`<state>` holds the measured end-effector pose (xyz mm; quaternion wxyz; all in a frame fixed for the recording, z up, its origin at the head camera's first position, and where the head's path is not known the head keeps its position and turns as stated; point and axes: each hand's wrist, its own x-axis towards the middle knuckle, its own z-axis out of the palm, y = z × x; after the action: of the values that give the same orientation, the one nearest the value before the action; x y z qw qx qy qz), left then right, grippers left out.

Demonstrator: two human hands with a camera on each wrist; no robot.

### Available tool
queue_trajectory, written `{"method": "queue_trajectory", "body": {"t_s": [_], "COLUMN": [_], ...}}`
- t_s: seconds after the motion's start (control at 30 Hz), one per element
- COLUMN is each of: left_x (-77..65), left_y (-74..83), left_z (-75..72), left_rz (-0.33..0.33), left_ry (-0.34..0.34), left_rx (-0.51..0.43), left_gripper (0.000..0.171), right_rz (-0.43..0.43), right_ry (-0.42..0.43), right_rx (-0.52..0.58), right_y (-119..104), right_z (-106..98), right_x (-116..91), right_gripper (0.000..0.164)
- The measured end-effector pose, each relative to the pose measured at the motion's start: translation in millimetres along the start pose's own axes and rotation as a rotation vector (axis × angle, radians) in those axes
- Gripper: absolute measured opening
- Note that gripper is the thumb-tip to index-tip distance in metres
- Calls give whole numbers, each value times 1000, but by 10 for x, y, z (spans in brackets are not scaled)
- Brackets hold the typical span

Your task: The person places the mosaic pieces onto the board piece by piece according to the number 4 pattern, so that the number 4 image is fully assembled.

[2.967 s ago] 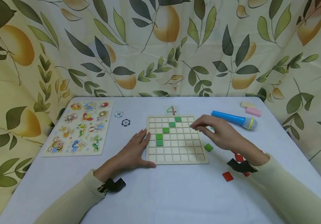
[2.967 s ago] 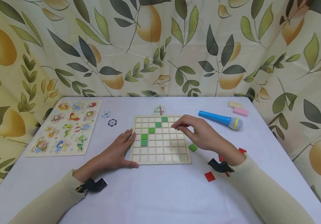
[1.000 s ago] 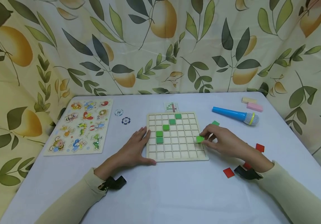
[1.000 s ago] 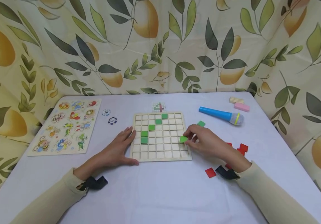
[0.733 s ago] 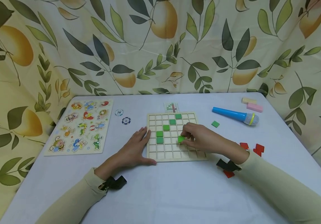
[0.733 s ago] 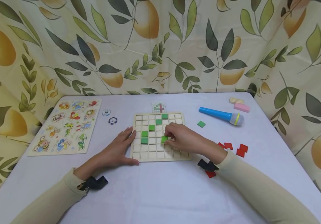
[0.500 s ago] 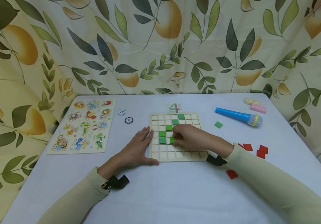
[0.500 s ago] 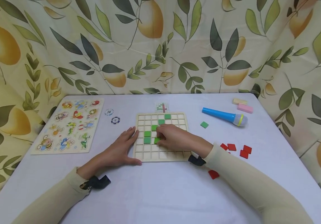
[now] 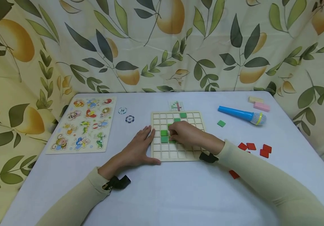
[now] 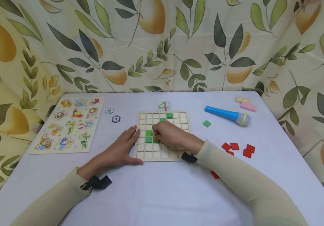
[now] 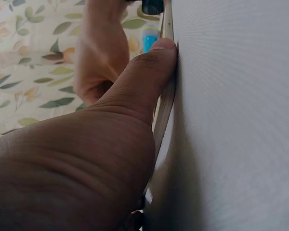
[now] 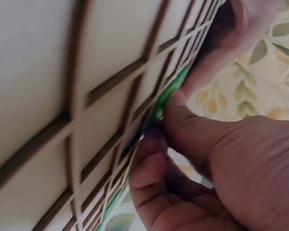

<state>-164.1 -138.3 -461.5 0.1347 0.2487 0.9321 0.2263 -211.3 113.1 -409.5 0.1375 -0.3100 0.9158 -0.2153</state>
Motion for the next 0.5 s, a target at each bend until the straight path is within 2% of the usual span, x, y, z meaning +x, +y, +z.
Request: {"method": "queue_trajectory", "body": {"t_s": [0.13, 0.27, 0.4, 0.5], "left_x": [10, 3, -2, 1], "left_y": [40, 53, 51, 48], "left_z": [14, 19, 19, 21], "left_rz": [-9, -22, -22, -21], "left_ry": [-8, -6, 10, 6], "left_rx": [1, 2, 9, 18], "left_gripper": [133, 134, 133, 134], "right_rz": [18, 43, 161, 261], "right_ry": [55, 227, 450, 600], "right_rx": [-28, 13, 172, 330], "right_y": [-6, 137, 449, 686], "right_z": [-74, -304, -510, -517], "right_x": [-163, -465, -794, -972], "right_gripper": [12, 21, 23, 26]}}
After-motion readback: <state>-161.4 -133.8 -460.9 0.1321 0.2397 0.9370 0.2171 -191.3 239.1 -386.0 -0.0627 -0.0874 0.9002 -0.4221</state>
